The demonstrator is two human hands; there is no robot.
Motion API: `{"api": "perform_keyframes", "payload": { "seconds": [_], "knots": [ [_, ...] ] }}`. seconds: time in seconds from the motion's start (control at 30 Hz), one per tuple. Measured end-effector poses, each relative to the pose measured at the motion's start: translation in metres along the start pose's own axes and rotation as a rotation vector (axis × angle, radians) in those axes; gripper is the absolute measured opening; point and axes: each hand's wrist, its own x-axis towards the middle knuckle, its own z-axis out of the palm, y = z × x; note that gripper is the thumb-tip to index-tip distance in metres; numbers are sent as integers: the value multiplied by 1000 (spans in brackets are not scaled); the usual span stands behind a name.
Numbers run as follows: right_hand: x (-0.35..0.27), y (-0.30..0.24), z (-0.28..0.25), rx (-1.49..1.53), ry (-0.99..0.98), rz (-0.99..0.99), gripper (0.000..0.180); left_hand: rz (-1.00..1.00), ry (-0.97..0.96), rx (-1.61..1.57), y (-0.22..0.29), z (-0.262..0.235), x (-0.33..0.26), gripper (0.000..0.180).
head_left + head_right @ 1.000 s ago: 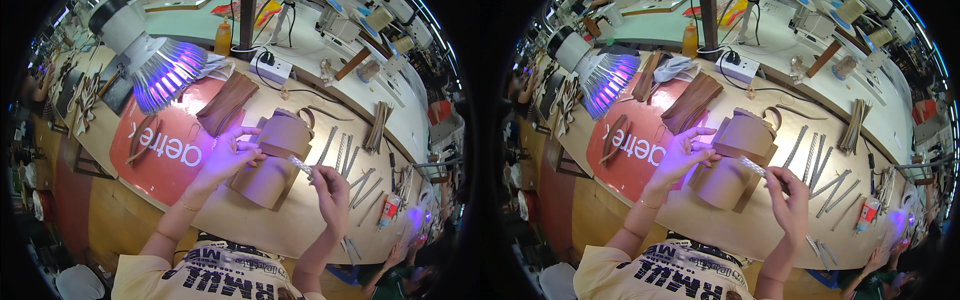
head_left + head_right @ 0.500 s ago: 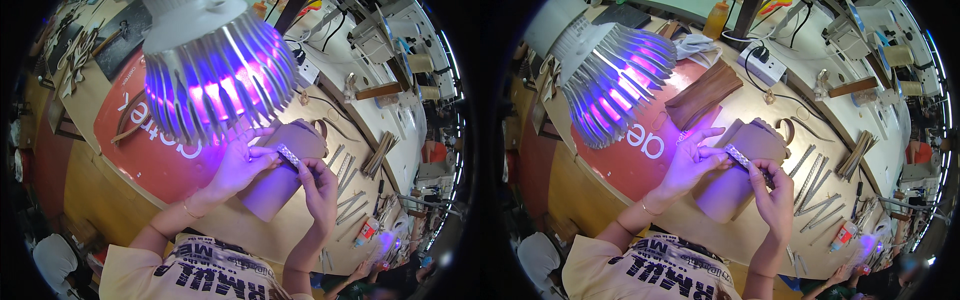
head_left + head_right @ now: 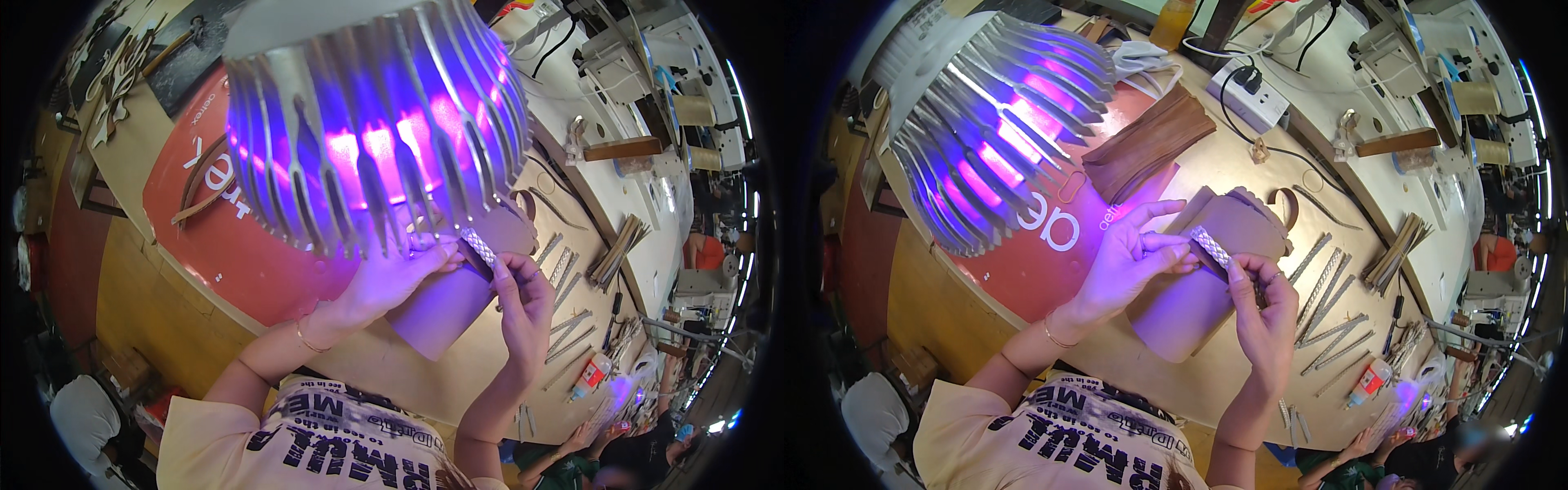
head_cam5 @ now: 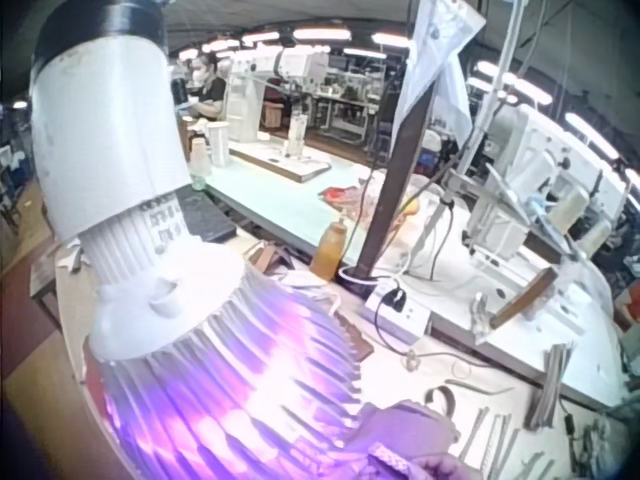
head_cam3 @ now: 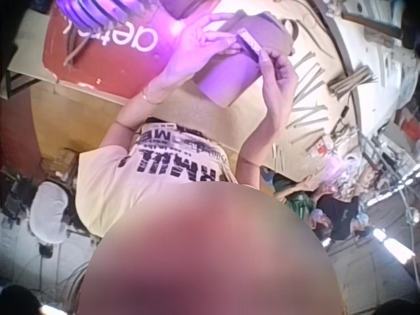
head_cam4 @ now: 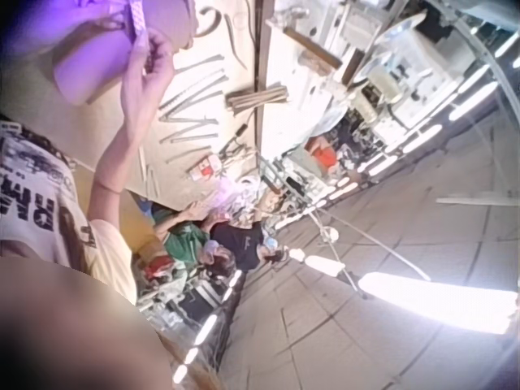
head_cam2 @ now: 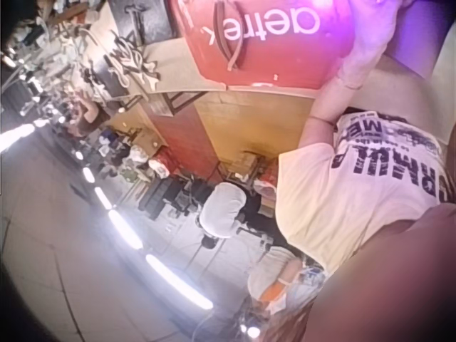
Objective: The person assembles a handbag by attaching braided straps to a cardboard form. They repeatedly pick up straps, position them on the form, and press them into place under a purple UV lamp. The person handles multiple straps and adjusts their placement throughout the clip.
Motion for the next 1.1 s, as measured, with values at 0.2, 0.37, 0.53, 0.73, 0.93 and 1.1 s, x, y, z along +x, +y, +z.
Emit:
{"api": "perform_keyframes", "payload": {
  "seconds": [0.2, 0.37, 0.53, 0.73, 0.93, 1.1],
  "knots": [
    [-1, -9, 5, -26, 6, -26, 17, -12, 19, 19, -2, -3, 3, 47],
    [6, -30, 8, 272, -116, -121, 41, 64, 23, 184, 3, -1, 2, 44],
    [27, -35, 22, 784, 207, -268, 53, 242, -7, 327, 17, -2, -9, 44],
    [30, -27, 33, 802, 463, -336, 56, 177, -259, -103, 26, 8, -26, 46],
    [7, -12, 34, 498, 692, -395, 68, 100, -137, 45, 24, 6, -15, 29],
    [-15, -1, 32, -509, 778, -773, 56, -116, -211, -117, 16, 13, -14, 18]
  ]
}}
